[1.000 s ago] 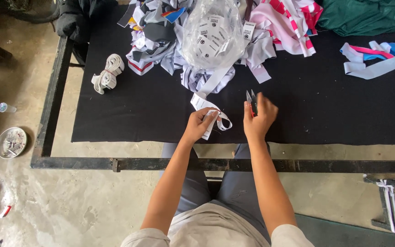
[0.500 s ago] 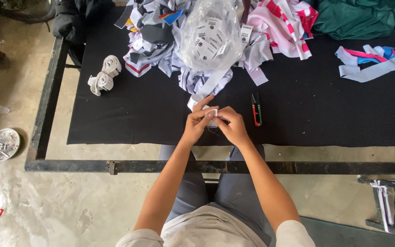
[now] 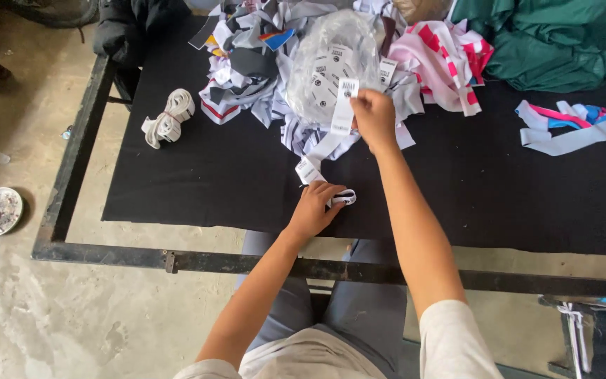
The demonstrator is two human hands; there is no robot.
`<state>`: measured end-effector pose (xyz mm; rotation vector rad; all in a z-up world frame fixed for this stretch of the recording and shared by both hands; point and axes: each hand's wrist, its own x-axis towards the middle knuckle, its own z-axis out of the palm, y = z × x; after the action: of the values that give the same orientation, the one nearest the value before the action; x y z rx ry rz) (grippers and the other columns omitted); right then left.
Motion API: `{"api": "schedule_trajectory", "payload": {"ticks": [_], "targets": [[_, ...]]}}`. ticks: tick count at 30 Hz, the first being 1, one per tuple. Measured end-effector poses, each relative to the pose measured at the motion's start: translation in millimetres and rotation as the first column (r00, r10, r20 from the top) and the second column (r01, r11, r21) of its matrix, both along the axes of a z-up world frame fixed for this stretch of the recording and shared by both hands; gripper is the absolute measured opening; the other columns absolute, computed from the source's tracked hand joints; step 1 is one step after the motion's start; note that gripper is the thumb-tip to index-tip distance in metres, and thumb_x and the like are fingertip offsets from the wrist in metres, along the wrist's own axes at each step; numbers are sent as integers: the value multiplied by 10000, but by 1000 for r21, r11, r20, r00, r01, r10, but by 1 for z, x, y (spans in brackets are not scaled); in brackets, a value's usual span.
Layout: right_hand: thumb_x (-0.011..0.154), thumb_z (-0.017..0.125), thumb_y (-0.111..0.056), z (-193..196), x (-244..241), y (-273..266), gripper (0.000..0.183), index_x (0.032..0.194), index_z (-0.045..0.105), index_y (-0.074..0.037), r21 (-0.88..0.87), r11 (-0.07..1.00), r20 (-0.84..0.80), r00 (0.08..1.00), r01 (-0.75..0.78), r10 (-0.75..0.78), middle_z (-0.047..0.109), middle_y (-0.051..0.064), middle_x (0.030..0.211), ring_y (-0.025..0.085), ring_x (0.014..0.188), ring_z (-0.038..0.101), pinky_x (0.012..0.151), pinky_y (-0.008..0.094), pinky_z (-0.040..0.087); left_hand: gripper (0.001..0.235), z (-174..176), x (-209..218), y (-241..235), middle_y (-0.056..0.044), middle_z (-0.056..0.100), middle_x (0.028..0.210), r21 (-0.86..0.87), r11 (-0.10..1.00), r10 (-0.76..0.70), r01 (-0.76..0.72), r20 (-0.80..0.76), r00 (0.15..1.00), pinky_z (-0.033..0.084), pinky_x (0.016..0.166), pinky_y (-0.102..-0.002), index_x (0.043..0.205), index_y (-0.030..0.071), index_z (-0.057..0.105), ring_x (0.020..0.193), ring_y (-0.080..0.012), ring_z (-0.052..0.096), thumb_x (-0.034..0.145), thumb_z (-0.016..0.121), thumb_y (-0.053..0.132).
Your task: Cutting individual garment labels from a continuous printed strip using scissors on a work table.
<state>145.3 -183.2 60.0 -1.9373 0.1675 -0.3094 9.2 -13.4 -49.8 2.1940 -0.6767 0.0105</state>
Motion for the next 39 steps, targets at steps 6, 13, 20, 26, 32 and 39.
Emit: {"api": "schedule_trajectory", "payload": {"ticks": [6,13,20,26,32,39], "targets": [[907,666,-200,-21,70,-6,153,961,779,-111,-161,986,-37,999,30,-36,598,-22,440,76,369,605,372,187,483,222,-15,6,-5,14,697,1084,-29,999,35,-34,31,999,455,931,-361,1148,192,716,1134,-215,590,939,706,266],[1021,585,-135,27,58,8,242,792,563,-61,277,958,-84,995,69,-48,667,73,769,154,559,752,400,208,514,188,9,4,-1,-68,729,1121,-123,992,-14,19,36,999,480,871,-444,1096,85,722,1026,-307,613,910,729,111],[954,666,-161,1,-18,2,179,1031,713,-6,-79,994,212,973,-81,96,668,102,673,182,531,680,467,290,528,137,3,7,-6,-42,726,1007,-269,960,109,-73,123,986,532,867,-399,966,128,744,1033,-295,658,834,762,95],[927,713,-214,-49,-109,2,213,1066,742,-56,-150,966,134,963,-211,232,728,155,831,291,640,697,531,382,535,206,9,6,0,-53,713,1056,-390,910,208,-139,140,968,517,936,-431,931,120,736,1081,-310,636,775,756,-14],[906,777,-158,-100,-156,3,372,1235,696,-4,11,949,96,945,-316,314,738,170,950,171,636,663,489,263,481,201,17,4,6,-22,709,1057,-376,905,269,-199,144,952,512,950,-402,945,133,734,1086,-266,633,813,743,-18],[876,805,-96,-113,-161,-9,430,1286,681,-58,133,946,147,950,-295,275,770,100,911,88,652,617,527,199,462,215,10,5,1,-16,714,1054,-335,932,215,-141,194,957,520,931,-427,953,150,748,1088,-271,637,798,768,1]]}}
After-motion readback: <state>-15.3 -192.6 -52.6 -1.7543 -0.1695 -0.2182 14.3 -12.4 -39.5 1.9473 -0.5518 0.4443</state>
